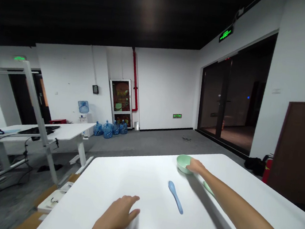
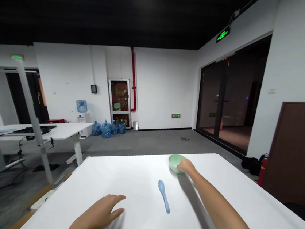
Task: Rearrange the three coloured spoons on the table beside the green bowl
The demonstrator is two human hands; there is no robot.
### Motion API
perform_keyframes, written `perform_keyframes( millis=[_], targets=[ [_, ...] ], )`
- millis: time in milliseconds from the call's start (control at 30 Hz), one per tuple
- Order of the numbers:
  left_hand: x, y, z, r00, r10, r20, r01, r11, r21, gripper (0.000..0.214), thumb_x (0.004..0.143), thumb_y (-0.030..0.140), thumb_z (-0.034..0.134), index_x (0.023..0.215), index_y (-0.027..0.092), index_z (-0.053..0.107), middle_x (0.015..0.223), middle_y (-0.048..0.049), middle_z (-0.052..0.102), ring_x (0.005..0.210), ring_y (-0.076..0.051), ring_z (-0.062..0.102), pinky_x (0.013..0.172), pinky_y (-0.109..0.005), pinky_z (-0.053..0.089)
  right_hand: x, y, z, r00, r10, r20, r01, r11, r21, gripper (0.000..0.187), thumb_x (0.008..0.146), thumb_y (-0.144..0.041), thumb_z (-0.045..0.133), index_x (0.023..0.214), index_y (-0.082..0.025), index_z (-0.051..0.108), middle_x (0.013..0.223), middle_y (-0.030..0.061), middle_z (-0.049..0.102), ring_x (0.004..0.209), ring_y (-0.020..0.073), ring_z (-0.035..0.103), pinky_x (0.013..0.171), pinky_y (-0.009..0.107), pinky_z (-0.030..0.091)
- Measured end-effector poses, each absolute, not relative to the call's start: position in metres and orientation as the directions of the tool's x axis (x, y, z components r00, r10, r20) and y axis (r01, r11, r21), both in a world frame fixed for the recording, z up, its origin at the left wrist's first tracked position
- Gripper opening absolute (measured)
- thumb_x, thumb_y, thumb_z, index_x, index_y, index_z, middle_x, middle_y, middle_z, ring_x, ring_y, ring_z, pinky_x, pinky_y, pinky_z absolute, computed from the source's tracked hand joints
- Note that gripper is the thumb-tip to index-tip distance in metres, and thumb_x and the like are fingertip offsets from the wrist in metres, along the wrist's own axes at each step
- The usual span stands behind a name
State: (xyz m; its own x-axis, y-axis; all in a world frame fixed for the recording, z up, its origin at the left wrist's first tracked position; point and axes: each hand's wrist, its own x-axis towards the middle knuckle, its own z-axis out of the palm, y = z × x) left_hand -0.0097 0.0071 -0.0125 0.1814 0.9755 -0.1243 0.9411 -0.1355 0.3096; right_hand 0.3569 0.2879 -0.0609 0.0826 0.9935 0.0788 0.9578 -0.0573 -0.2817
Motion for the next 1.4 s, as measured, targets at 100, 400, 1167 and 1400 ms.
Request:
perform_keyframes(
  millis=[100, 400, 1167, 1400],
  targets=[
    [-0.008, 0.008, -0.012, 0.18, 0.976, -0.12, 0.939, -0.134, 0.317, 0.056, 0.089, 0.056, 0.039, 0.138, 0.029, 0.048, 0.134, -0.0065, 0.058, 0.121, -0.028, 0.052, 0.103, -0.043, 0.039, 0.354, 0.286, -0.055, 0.061, 0.998, 0.029, 0.97, -0.052, -0.239, 0.038, 0.077, -0.039, 0.062, 0.107, -0.015, 0.068, 0.115, 0.0162, 0.067, 0.098, 0.0263, 0.064, 0.07, 0.028, 0.044],
    [-0.01, 0.008, -0.011, 0.203, 0.972, -0.118, 0.937, -0.158, 0.311, 0.057, 0.089, 0.056, 0.039, 0.138, 0.029, 0.047, 0.135, -0.0061, 0.057, 0.123, -0.029, 0.052, 0.102, -0.042, 0.04, 0.389, 0.226, -0.014, 0.004, 0.992, 0.124, 0.946, 0.037, -0.323, 0.041, 0.088, -0.05, 0.047, 0.08, -0.015, 0.066, 0.087, 0.012, 0.069, 0.078, 0.0198, 0.063, 0.061, 0.025, 0.035],
    [-0.008, 0.005, -0.01, 0.213, 0.97, -0.121, 0.931, -0.164, 0.325, 0.059, 0.088, 0.059, 0.038, 0.137, 0.028, 0.049, 0.136, -0.006, 0.057, 0.126, -0.027, 0.05, 0.103, -0.039, 0.039, 0.48, 0.165, -0.098, 0.148, 0.979, -0.143, 0.97, -0.172, -0.171, 0.029, 0.081, -0.023, 0.051, 0.103, -0.01, 0.063, 0.11, 0.019, 0.065, 0.09, 0.0262, 0.066, 0.067, 0.031, 0.043],
    [-0.006, 0.003, -0.007, 0.204, 0.97, -0.13, 0.937, -0.155, 0.313, 0.058, 0.088, 0.057, 0.039, 0.137, 0.028, 0.048, 0.138, -0.0068, 0.055, 0.127, -0.027, 0.049, 0.104, -0.041, 0.038, 0.473, 0.164, -0.088, 0.176, 0.981, -0.082, 0.969, -0.187, -0.159, 0.031, 0.086, -0.036, 0.048, 0.099, -0.013, 0.065, 0.11, 0.0185, 0.065, 0.093, 0.027, 0.065, 0.069, 0.032, 0.043]
  ],
)
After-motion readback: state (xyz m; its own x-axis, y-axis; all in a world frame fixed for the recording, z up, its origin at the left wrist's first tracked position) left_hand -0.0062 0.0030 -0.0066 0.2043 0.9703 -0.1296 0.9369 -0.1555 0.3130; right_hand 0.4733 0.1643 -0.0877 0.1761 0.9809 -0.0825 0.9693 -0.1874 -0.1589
